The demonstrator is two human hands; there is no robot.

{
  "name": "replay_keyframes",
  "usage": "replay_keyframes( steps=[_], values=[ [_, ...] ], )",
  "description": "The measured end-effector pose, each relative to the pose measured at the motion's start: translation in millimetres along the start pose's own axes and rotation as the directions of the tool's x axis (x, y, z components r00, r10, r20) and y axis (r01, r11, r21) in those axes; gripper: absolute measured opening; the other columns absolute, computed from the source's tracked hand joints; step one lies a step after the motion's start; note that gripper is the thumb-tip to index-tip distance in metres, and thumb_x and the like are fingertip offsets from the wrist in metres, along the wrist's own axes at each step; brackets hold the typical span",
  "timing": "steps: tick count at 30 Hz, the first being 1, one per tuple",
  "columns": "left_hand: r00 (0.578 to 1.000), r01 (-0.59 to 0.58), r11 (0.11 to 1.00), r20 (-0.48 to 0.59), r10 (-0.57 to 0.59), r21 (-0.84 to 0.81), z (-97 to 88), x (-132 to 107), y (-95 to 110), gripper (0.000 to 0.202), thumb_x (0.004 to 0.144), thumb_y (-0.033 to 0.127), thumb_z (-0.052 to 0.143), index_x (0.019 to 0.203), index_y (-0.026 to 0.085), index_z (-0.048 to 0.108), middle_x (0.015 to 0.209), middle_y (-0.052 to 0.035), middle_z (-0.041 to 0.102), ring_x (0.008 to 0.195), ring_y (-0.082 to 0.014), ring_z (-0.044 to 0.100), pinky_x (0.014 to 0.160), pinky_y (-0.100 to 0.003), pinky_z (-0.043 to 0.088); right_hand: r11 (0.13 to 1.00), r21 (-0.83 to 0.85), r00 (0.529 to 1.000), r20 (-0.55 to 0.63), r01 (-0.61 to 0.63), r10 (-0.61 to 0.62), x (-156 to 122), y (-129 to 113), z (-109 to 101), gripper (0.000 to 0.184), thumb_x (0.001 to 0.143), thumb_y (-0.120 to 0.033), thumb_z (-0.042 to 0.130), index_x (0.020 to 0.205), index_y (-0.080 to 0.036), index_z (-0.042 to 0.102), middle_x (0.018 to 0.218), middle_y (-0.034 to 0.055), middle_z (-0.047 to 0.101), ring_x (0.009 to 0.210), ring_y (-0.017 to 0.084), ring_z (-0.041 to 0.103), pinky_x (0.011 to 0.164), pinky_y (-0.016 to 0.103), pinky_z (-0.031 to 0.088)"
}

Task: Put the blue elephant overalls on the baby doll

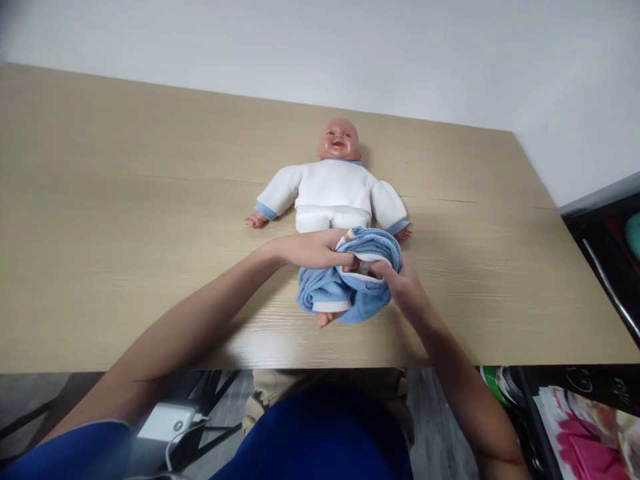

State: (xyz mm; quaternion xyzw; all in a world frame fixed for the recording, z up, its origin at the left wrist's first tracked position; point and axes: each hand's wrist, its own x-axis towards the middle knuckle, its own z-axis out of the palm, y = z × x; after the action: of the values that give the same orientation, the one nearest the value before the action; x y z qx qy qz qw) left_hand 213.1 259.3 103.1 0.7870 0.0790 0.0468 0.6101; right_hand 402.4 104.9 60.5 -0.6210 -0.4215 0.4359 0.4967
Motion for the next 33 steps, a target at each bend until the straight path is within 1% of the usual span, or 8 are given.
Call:
replay_keyframes(
  steps=[2, 5, 9, 12, 16, 23, 27, 33],
  values=[
    [0.999, 0.022, 0.998, -0.042, -0.02, 0.057, 1.7, -2, 4, 0.012, 0.09, 0.03, 0.064, 0.096, 0.019, 0.063, 0.096, -0.0013, 0.074, 0.093, -0.0202, 0.068, 0.089, -0.032, 0.054, 0.997, -0.024, 0.99, -0.123, -0.07, 0.067, -31, -3, 12, 0.035, 0.091, -0.055, 0.085, 0.112, -0.027, 0.084, 0.117, 0.0082, 0.089, 0.118, 0.039, 0.083, 0.109, 0.055, 0.067],
    [0.998, 0.056, 0.984, 0.016, -0.06, 0.171, 7.7, -7, 16, 0.023, 0.086, 0.031, 0.072, 0.104, 0.02, 0.063, 0.098, -0.0025, 0.077, 0.092, -0.0227, 0.072, 0.085, -0.033, 0.054, 0.995, -0.055, 0.967, -0.245, -0.082, 0.066, -80, -4, 31, 0.044, 0.09, -0.054, 0.089, 0.125, -0.028, 0.081, 0.128, 0.0108, 0.088, 0.125, 0.041, 0.082, 0.107, 0.056, 0.068],
    [0.972, 0.176, 0.881, 0.065, -0.227, 0.44, 20.5, -14, 34, 0.034, 0.084, 0.035, 0.08, 0.111, 0.021, 0.064, 0.093, -0.0041, 0.076, 0.085, -0.0268, 0.073, 0.075, -0.034, 0.05, 0.994, -0.096, 0.953, -0.303, -0.06, 0.028, -118, 3, 51, 0.041, 0.095, -0.049, 0.085, 0.129, -0.026, 0.08, 0.128, 0.0132, 0.087, 0.12, 0.041, 0.083, 0.099, 0.053, 0.069],
    [0.932, 0.281, 0.766, 0.027, -0.362, 0.578, 30.8, -18, 36, 0.034, 0.088, 0.037, 0.079, 0.114, 0.022, 0.064, 0.097, -0.008, 0.078, 0.088, -0.031, 0.075, 0.069, -0.035, 0.046, 0.982, -0.176, 0.939, -0.343, -0.073, 0.009, -122, 14, 54, 0.037, 0.095, -0.043, 0.081, 0.127, -0.025, 0.078, 0.121, 0.0131, 0.087, 0.115, 0.039, 0.081, 0.097, 0.051, 0.067],
    [0.912, 0.342, 0.694, -0.044, -0.409, 0.634, 42.4, -21, 34, 0.046, 0.09, 0.037, 0.081, 0.129, 0.021, 0.063, 0.104, -0.0119, 0.08, 0.091, -0.0361, 0.077, 0.069, -0.037, 0.046, 0.945, -0.303, 0.923, -0.384, -0.127, 0.001, -119, 29, 48, 0.03, 0.093, -0.043, 0.075, 0.116, -0.025, 0.074, 0.111, 0.0108, 0.082, 0.106, 0.037, 0.077, 0.098, 0.053, 0.061],
    [0.879, 0.369, 0.545, -0.093, -0.467, 0.753, 57.7, -30, 43, 0.065, 0.093, 0.03, 0.081, 0.151, 0.015, 0.055, 0.099, -0.0139, 0.082, 0.092, -0.0406, 0.08, 0.078, -0.041, 0.052, 0.942, -0.294, 0.951, -0.3, -0.162, 0.07, -121, 40, 42, 0.04, 0.094, -0.041, 0.069, 0.13, -0.025, 0.075, 0.129, 0.0125, 0.084, 0.119, 0.039, 0.077, 0.105, 0.056, 0.06],
    [0.91, 0.33, 0.607, -0.073, -0.408, 0.723, 56.9, -41, 30, 0.061, 0.093, 0.029, 0.077, 0.147, 0.018, 0.051, 0.097, -0.0095, 0.081, 0.094, -0.0373, 0.079, 0.079, -0.038, 0.051, 0.964, -0.192, 0.952, -0.28, -0.186, 0.128, -118, 47, 45, 0.05, 0.09, -0.041, 0.072, 0.137, -0.024, 0.075, 0.133, 0.0126, 0.085, 0.124, 0.039, 0.079, 0.109, 0.056, 0.062],
    [0.974, 0.226, 0.889, -0.108, -0.2, 0.397, 47.4, -58, 3, 0.061, 0.088, 0.032, 0.078, 0.138, 0.024, 0.044, 0.125, -0.0096, 0.076, 0.109, -0.0327, 0.077, 0.092, -0.04, 0.054, 0.97, 0.122, 0.952, -0.203, -0.208, 0.23, -107, 59, 49, 0.046, 0.091, -0.043, 0.076, 0.133, -0.025, 0.077, 0.128, 0.0089, 0.086, 0.118, 0.034, 0.08, 0.104, 0.05, 0.066]
  ],
)
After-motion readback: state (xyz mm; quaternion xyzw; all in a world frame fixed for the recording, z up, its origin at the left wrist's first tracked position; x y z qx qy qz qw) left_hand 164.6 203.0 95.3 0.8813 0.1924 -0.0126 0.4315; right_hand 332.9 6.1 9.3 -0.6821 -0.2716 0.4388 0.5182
